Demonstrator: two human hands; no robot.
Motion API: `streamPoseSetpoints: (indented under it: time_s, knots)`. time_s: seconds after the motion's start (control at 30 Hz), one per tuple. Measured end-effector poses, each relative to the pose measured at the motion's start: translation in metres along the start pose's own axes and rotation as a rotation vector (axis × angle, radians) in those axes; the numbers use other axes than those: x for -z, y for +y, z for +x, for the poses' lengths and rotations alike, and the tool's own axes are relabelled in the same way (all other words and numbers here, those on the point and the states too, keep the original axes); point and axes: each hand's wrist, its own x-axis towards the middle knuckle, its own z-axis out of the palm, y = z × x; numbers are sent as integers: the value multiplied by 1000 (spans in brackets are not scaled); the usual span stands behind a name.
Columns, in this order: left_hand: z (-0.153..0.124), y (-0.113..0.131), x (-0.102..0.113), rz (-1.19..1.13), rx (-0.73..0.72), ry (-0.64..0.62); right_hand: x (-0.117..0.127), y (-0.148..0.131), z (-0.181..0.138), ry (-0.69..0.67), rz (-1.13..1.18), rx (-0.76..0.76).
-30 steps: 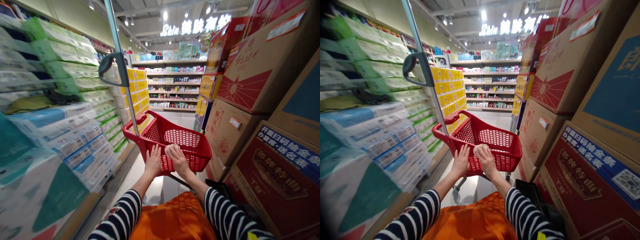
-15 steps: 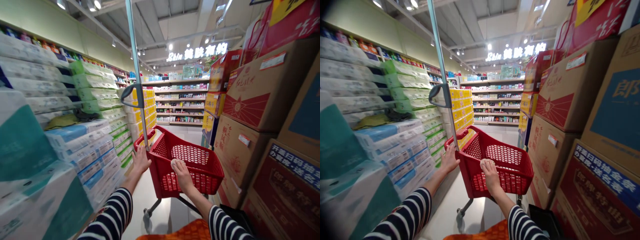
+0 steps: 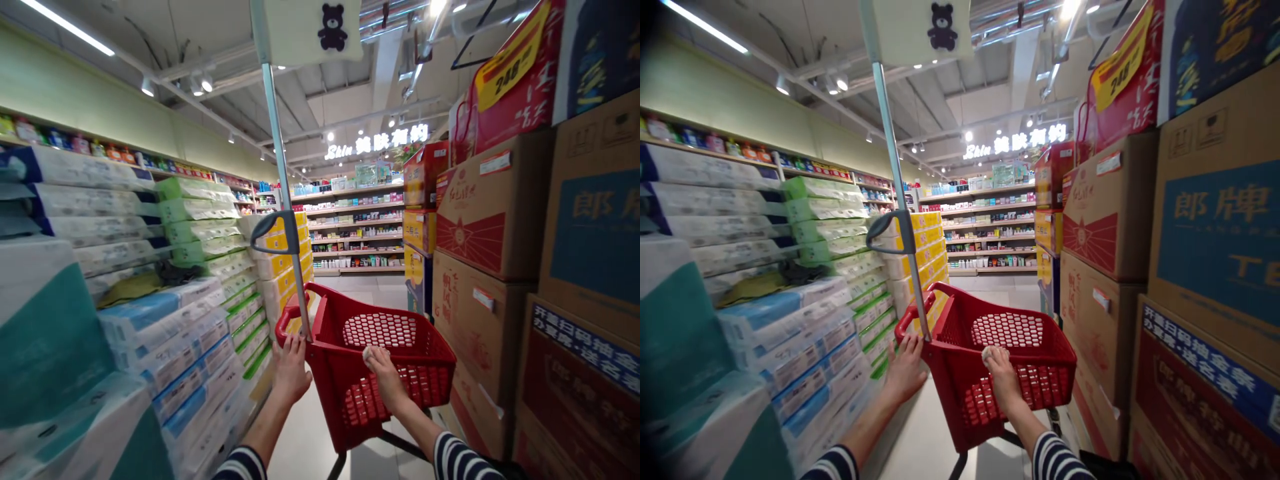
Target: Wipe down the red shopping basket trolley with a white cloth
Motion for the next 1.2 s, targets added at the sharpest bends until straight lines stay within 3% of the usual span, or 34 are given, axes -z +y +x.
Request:
streamPoseSetpoints:
  time_s: [0.1, 0.2, 0.3, 0.4, 0.5, 0.63, 0.73, 0.9, 0.97, 1.03, 1.2]
  knots:
    - [-3, 14, 5, -12, -27, -26, 11, -20, 24, 10, 113, 5]
    - [-8, 31, 14, -22, -76, -34, 30, -68, 63, -6, 289, -32]
    - [-14, 48, 23, -29, -138, 6, 52, -121, 111, 108, 413, -74]
    - [-17, 64, 30, -37, -231, 56, 67, -144, 150, 224, 409, -20]
    - [-17, 78, 36, -63, -285, 63, 79, -130, 155, 171, 240, 113]
    - [-12, 90, 39, -99, -311, 20, 101, -94, 134, -132, 14, 324]
    - [-8, 94, 38, -120, -337, 25, 126, -82, 149, -263, -47, 484]
    - [-8, 99, 38, -118, -334, 23, 159, -83, 231, -24, -55, 501]
    - [-9, 102, 39, -123, -344, 18, 162, -83, 242, -12, -67, 531]
    - [-9, 104, 41, -142, -357, 24, 158, -80, 228, -86, -73, 545]
    - [-4, 100, 44, -216, -376, 40, 136, -65, 138, -401, -67, 550]
